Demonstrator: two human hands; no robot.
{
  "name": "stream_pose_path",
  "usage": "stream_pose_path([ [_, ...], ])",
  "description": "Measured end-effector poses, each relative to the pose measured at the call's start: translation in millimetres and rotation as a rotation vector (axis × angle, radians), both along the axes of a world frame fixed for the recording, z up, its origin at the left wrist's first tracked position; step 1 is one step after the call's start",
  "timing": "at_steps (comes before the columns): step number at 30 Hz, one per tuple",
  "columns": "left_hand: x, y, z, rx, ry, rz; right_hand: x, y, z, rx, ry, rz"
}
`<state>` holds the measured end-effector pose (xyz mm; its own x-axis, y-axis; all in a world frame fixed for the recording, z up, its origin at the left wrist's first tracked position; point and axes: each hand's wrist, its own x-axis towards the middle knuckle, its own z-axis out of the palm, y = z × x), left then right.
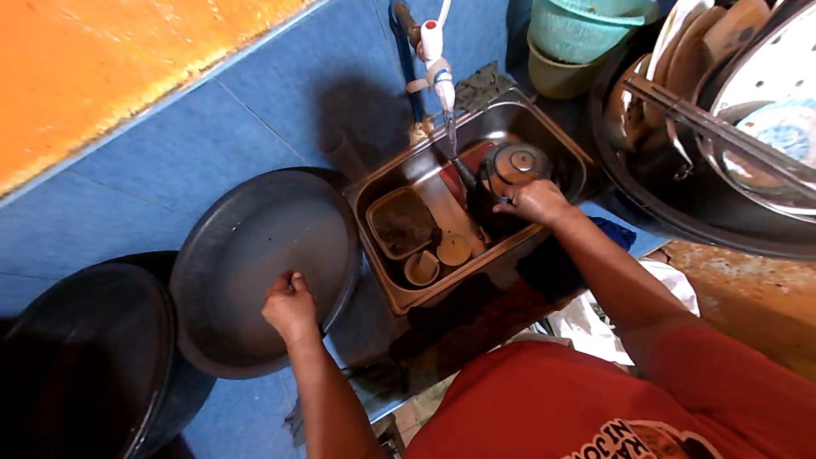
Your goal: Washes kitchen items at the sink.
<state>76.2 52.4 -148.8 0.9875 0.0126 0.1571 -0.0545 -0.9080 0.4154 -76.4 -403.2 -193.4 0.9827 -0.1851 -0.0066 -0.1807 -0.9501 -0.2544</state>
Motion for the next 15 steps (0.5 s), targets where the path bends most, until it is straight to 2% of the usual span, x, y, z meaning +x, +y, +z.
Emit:
stream_pose_path([
  [15, -0.9, 0.4, 1.7, -0.009, 0.022, -0.008, -1.1, 1.5, 1.5, 0.013, -0.002, -0.006],
])
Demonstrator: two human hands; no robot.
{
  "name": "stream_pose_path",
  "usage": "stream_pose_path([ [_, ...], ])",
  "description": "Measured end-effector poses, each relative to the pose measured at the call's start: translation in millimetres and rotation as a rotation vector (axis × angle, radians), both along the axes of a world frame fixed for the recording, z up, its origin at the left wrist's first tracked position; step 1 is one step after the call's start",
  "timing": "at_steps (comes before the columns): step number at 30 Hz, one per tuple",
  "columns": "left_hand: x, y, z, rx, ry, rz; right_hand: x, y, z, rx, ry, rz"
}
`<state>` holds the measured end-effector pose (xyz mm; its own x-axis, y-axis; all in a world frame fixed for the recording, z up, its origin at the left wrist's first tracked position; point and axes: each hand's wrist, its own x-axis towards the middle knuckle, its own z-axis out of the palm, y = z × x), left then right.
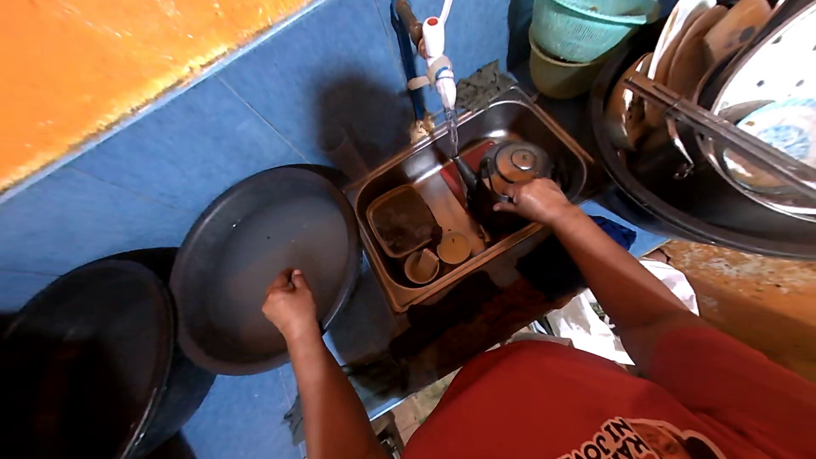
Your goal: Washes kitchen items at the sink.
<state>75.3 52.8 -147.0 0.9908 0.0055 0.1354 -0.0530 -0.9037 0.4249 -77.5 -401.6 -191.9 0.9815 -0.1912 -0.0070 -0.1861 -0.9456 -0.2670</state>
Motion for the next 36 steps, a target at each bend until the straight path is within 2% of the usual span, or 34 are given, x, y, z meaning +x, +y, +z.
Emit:
stream_pose_path([
  [18, 2.5, 0.1, -1.9, -0.001, -0.008, 0.002, 1.8, -1.6, -1.6, -0.011, -0.004, 0.003],
  [24, -9.0, -9.8, 5.0, -0.039, -0.128, -0.01, -0.4, -0.3, 4.7, 0.018, 0.03, -0.015],
  [26, -14.1, -28.9, 13.7, -0.08, -0.185, -0.058, 0.9, -1.8, 7.2, 0.03, 0.015, -0.013],
  [28, -16.4, -61.3, 31.2, -0.106, -0.227, -0.187, 2.0, -4.3, 7.9, 0.045, 0.016, -0.006],
  [33, 4.4, -184.3, 95.2, -0.06, -0.474, -0.624, 2.9, -8.9, 15.7, 0.048, 0.028, 0.006],
  [36, 32.6, -261.5, 124.3, -0.037, -0.501, -0.758, 3.7, -10.0, 20.2, 0.046, 0.037, 0.01],
])
